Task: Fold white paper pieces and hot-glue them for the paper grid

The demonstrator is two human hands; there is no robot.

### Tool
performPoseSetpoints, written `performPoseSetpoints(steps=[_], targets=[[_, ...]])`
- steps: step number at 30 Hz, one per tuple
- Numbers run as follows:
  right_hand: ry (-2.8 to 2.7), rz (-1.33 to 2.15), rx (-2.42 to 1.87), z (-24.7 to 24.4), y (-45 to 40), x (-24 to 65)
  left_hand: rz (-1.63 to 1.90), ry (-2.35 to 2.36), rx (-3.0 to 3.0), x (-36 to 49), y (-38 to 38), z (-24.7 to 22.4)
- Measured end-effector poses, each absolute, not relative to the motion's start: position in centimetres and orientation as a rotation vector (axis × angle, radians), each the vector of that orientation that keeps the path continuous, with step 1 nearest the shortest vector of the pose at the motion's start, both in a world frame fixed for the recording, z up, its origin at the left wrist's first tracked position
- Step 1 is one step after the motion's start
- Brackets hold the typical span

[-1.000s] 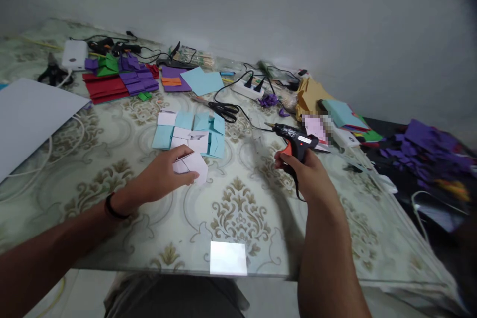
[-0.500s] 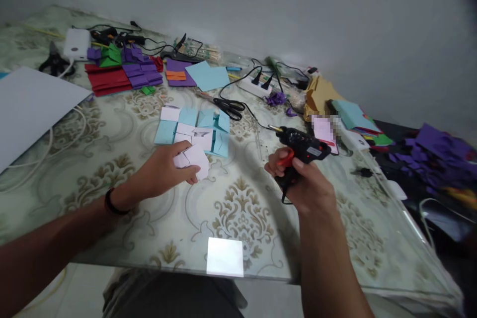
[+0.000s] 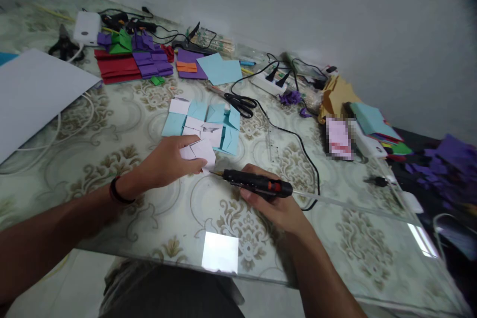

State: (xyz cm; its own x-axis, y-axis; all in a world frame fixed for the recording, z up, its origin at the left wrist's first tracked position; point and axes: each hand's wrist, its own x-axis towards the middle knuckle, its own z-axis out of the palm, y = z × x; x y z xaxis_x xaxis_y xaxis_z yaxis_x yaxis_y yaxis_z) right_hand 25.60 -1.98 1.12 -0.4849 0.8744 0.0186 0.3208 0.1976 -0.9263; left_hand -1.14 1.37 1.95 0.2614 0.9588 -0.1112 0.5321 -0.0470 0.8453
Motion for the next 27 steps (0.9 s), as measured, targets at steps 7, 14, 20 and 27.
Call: performPoseSetpoints(steps=[7, 14, 20, 27], targets=[[-2.003, 1.153, -1.139, 1.2, -2.0, 24.7, 0.636, 1.379, 1.781, -1.2, 1.3, 1.8], [-2.002, 1.145, -1.149, 0.4, -1.9, 24.5, 0.616, 1.425, 1.872, -1.2, 1.3, 1.9], [-2.008, 1.119, -1.208, 0.4, -2.0, 24.5, 0.627, 1.434, 1.908, -1.2, 1.3, 2.0], [-2.025, 1.111, -1.223, 0.1, -2.0, 24.5, 0.624, 1.393, 1.839, -1.0, 1.3, 2.2]])
